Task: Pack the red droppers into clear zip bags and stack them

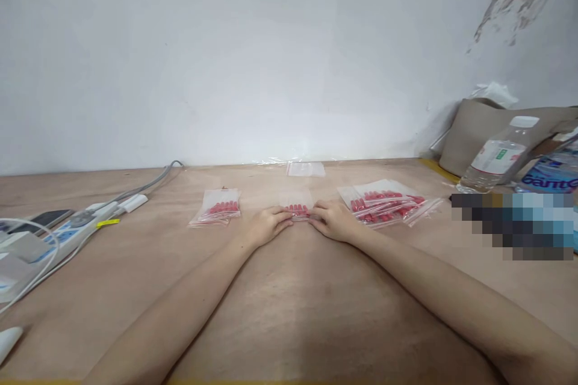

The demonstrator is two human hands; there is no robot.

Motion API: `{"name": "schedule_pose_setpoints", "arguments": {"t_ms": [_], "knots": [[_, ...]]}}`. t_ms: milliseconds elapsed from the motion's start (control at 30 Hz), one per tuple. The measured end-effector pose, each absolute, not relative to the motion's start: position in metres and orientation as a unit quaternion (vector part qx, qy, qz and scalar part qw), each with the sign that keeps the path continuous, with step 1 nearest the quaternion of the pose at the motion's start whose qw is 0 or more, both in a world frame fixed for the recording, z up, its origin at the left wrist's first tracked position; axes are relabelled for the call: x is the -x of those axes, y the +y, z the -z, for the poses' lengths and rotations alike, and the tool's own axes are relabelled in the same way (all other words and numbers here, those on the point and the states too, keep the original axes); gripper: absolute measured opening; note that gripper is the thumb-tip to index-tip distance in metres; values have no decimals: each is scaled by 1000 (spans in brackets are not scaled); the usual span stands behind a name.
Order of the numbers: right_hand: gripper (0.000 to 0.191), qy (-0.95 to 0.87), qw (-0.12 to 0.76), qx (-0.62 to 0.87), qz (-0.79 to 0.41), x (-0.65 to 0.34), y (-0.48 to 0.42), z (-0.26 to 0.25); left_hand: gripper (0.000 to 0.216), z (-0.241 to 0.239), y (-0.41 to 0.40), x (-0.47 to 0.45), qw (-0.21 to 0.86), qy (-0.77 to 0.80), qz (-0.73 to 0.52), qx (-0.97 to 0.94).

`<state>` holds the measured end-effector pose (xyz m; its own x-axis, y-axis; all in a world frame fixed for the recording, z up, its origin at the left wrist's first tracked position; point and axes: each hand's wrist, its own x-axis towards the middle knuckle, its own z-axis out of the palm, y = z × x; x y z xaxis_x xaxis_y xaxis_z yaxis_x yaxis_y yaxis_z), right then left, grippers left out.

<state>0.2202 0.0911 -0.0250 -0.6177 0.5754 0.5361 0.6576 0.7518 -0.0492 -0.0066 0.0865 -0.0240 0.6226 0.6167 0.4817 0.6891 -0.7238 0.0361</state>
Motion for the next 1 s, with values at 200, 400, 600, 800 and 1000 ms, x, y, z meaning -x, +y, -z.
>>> {"name": "schedule_pose_setpoints", "arguments": {"t_ms": [200, 400, 600, 800, 1000], "knots": [[23, -881, 329, 336, 48, -226, 91, 36, 25, 28, 92, 8, 124, -313, 242, 910], [18, -876, 356, 321, 62, -229, 94, 38, 23, 21, 88, 8, 142, -301, 251, 909], [20, -869, 308, 355, 153, -228, 90, 33, 19, 19, 86, 3, 166, -294, 279, 899], [17, -863, 287, 379, 170, -220, 88, 29, 14, 27, 89, -20, 189, -271, 312, 891], [18, -859, 290, 390, 163, -211, 82, 28, 16, 30, 90, -28, 224, -253, 327, 882]]}}
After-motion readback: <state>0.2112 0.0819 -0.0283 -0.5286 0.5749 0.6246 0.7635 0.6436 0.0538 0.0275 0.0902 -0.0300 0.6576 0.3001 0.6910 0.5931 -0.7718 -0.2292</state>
